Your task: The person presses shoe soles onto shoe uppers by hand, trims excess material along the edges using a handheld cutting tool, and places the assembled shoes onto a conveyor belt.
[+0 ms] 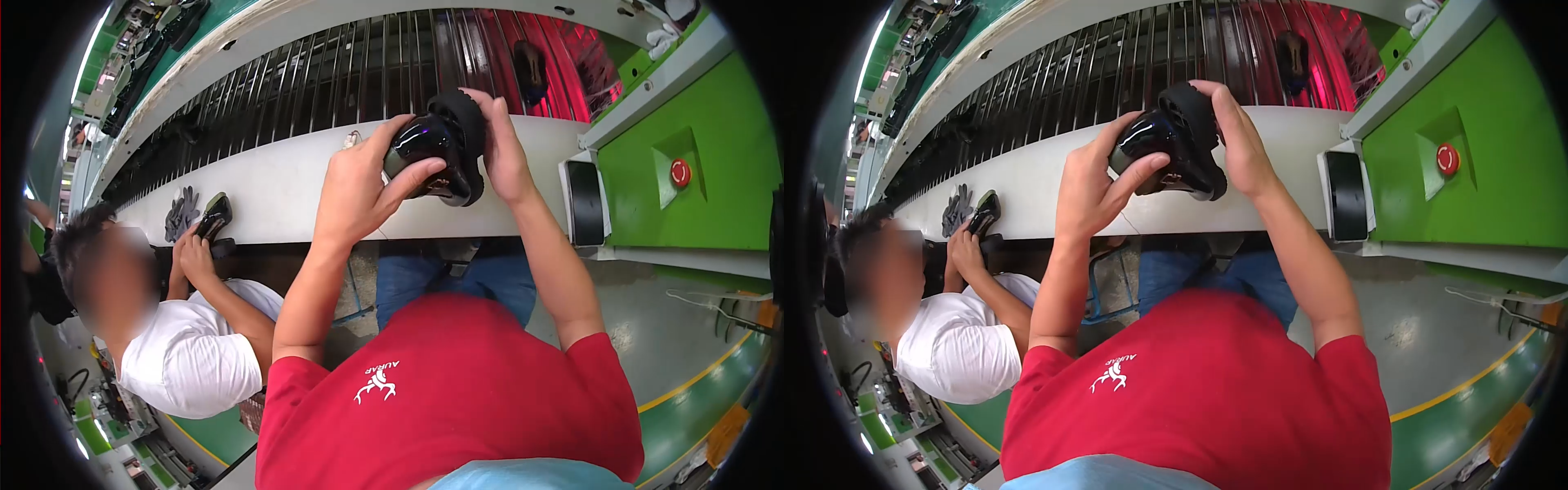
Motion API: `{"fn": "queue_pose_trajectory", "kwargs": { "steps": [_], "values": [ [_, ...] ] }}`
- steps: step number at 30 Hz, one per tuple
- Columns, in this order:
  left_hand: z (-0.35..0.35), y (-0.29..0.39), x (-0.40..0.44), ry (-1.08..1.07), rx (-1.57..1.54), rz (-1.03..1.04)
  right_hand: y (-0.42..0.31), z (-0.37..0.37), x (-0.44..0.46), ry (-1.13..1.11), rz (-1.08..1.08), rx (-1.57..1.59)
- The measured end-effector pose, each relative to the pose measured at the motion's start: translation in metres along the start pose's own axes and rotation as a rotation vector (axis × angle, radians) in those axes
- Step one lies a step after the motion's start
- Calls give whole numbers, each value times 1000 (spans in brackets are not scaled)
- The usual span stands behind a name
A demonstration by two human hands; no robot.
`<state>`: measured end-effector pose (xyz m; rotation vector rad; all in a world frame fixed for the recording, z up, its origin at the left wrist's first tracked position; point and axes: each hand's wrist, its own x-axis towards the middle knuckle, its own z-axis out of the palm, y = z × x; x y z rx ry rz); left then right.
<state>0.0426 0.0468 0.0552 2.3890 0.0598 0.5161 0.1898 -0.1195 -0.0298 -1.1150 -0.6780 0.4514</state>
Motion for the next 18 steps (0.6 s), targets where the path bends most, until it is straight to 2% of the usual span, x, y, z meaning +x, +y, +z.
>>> {"fn": "queue_pose_trajectory", "kwargs": {
  "steps": [4, 8, 14, 17, 18],
  "values": [
    [-9, 13, 10, -166, 114, -52, -5, 6, 6, -54, 85, 151],
    [-10, 12, 19, -218, 166, -26, 1, 5, 8, -26, 4, 112],
    [-7, 16, 29, -278, 198, -17, -3, 3, 7, 31, 1, 136],
    [-10, 22, 35, -334, 206, -51, -7, 5, 6, 109, 126, 376],
    [-10, 23, 37, -358, 225, -58, -7, 4, 6, 93, 75, 276]
  ]
}}
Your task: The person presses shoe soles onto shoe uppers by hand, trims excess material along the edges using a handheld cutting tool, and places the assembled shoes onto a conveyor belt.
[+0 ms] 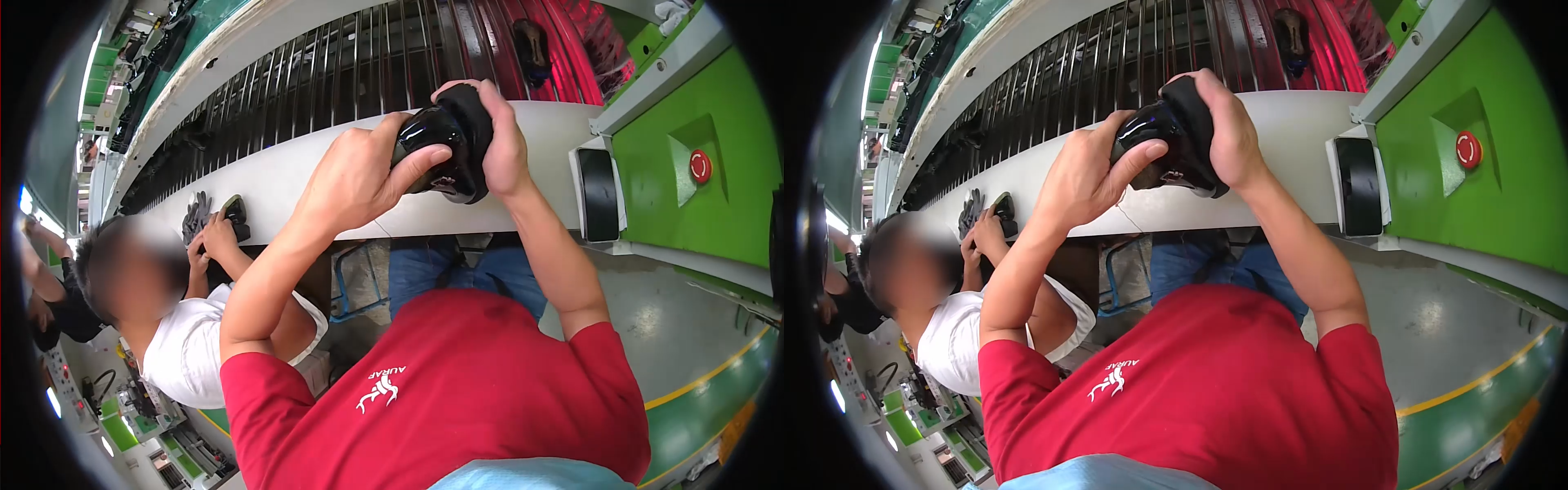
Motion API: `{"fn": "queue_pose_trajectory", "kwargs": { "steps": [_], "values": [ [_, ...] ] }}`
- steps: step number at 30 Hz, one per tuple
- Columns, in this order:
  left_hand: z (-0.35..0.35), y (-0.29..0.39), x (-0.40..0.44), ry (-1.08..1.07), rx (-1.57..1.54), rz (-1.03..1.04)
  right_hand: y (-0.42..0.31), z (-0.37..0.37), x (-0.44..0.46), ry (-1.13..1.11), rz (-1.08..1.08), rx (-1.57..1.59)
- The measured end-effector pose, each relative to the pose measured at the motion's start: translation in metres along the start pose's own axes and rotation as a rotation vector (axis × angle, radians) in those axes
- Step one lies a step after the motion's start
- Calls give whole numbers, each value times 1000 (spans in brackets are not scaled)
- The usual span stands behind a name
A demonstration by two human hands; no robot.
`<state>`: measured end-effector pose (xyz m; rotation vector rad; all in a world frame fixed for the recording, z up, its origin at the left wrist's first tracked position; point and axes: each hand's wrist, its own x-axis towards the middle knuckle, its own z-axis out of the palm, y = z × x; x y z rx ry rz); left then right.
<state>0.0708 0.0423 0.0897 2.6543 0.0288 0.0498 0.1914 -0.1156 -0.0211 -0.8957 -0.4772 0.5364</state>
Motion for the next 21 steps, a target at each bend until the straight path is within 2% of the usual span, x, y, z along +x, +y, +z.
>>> {"fn": "queue_pose_trajectory", "kwargs": {
  "steps": [3, 6, 7, 10, 21],
  "values": [
    [0, 3, 3, -31, 23, 0, -3, -4, -1, -43, -114, -208],
    [-3, 7, 10, -77, 10, -11, -1, -2, -4, 42, -130, -34],
    [-4, 8, 12, -102, 0, -22, -1, -1, -4, 59, -226, -212],
    [-4, 10, 18, -129, 55, 31, -15, -7, -4, -17, -312, -352],
    [17, 29, 1, 30, 276, 234, -27, -28, -24, -127, -417, -513]
  ]
}}
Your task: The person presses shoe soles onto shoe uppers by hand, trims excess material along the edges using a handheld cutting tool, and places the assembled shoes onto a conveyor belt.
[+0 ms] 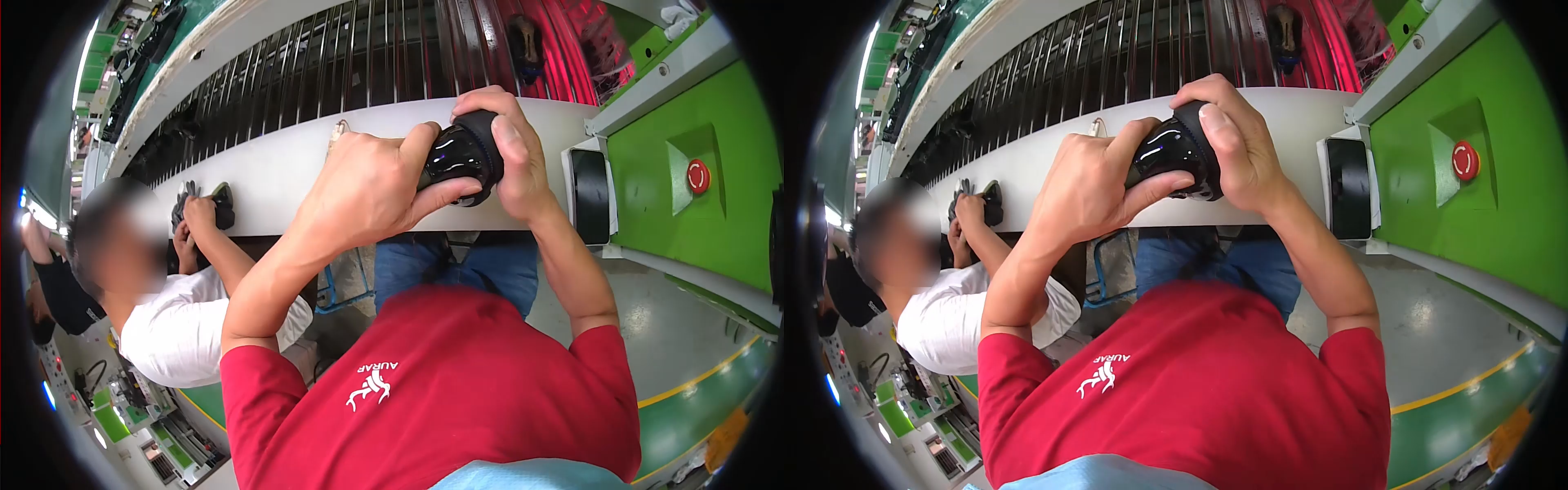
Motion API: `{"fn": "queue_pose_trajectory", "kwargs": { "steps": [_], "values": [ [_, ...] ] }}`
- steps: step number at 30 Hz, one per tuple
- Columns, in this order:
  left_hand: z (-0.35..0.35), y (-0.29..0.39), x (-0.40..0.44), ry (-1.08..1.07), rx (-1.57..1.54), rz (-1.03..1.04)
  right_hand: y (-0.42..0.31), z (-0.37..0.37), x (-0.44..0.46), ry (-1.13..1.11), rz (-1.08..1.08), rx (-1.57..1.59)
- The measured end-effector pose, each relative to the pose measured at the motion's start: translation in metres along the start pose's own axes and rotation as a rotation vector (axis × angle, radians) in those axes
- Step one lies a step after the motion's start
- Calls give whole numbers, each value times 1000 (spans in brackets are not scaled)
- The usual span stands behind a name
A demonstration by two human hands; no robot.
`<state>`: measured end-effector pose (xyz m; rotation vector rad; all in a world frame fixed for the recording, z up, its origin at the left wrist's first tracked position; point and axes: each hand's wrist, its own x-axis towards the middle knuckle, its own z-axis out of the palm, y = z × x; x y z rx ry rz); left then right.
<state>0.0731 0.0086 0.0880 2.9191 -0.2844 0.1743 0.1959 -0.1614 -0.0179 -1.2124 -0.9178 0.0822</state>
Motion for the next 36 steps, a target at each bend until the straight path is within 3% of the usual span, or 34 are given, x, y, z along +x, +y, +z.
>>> {"fn": "queue_pose_trajectory", "kwargs": {
  "steps": [9, 12, 14, 16, 18, 21, 27, 36],
  "values": [
    [9, 16, -46, 130, -121, -80, -2, 12, -15, -113, -253, -75],
    [27, -4, -68, 276, -281, 6, -7, 24, -14, -171, -417, -253],
    [54, -22, -87, 262, -528, -20, -11, 36, -22, -264, -498, -373],
    [90, -35, -109, 208, -679, -79, -10, 40, -32, -437, -372, -429],
    [120, -36, -123, 269, -615, -125, -8, 27, -37, -537, -207, -523],
    [158, -38, -137, 403, -576, -185, 7, 2, -43, -613, -228, -788],
    [157, -33, -140, 450, -721, -165, 5, 10, -54, -630, -209, -761],
    [183, -17, -120, 682, -633, -262, 6, 20, -45, -660, -110, -726]
  ]
}}
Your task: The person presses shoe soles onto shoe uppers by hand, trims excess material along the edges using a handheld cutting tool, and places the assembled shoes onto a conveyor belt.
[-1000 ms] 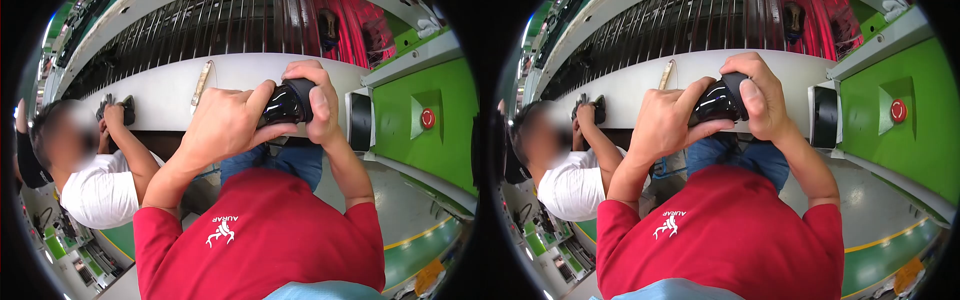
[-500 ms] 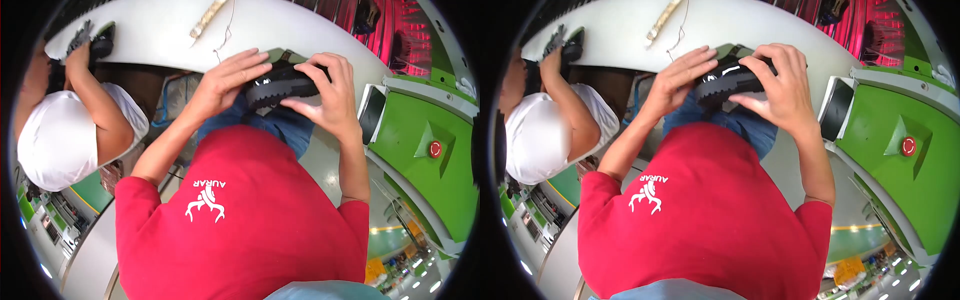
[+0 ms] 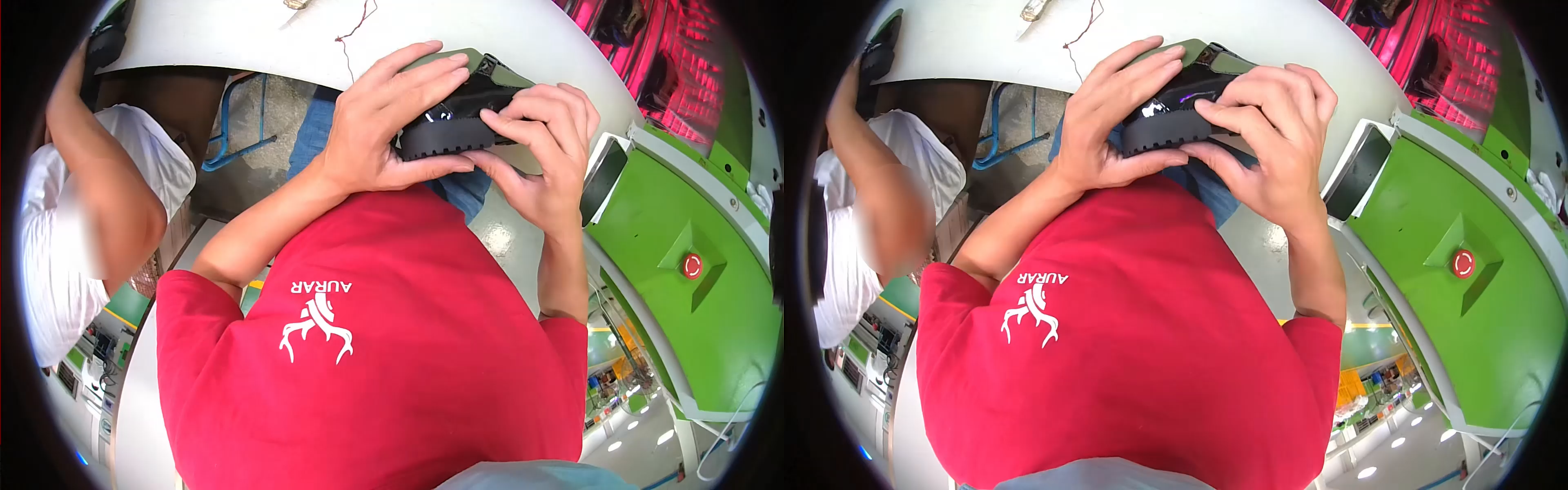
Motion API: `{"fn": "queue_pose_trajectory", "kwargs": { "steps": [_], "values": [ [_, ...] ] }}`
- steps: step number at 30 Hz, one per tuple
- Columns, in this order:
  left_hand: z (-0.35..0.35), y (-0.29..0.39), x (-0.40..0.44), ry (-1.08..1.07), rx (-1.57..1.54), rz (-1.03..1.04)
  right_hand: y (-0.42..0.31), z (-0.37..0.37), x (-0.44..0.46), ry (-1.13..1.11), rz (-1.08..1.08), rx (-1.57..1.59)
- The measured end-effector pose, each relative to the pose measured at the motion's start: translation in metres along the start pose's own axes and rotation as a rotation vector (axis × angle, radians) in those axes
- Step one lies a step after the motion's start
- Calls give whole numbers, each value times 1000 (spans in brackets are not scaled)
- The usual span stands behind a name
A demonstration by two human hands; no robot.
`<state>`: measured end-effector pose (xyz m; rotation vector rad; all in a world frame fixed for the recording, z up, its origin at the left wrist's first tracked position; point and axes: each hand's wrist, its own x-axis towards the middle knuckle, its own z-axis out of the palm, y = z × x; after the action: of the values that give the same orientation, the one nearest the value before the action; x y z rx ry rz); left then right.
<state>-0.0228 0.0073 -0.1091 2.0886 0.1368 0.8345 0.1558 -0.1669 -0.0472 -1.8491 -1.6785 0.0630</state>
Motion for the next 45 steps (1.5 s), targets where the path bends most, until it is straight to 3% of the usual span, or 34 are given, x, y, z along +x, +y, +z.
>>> {"fn": "queue_pose_trajectory", "kwargs": {
  "steps": [9, 13, 18, 23, 28, 32, 34, 36, 37, 42, 45],
  "values": [
    [6, 1, 4, 85, 45, 2, -1, -7, 8, 8, 207, 64],
    [0, 3, 6, 42, 37, -1, 20, -23, 15, -60, 180, 77],
    [3, 2, 4, 77, 49, 10, 31, -36, 16, -184, 499, 234],
    [-1, -1, 11, 49, 9, 37, 32, -29, 7, -90, 507, 284],
    [-21, 0, 37, -242, -20, -42, 19, -10, -14, 186, 463, 188],
    [-11, 19, 70, -322, 331, 68, 1, 12, -25, 380, 237, 4],
    [-17, 31, 94, -496, 354, 143, -2, 17, -29, 461, 194, -23],
    [-19, 37, 103, -616, 331, 150, -9, 7, -35, 490, 331, 262],
    [-18, 39, 104, -607, 340, 160, -12, 1, -41, 503, 406, 406],
    [-4, 51, 97, -527, 357, 106, 8, -3, -62, 448, 355, 353],
    [1, 48, 94, -438, 460, 227, 12, 2, -65, 421, 362, 345]
  ]
}}
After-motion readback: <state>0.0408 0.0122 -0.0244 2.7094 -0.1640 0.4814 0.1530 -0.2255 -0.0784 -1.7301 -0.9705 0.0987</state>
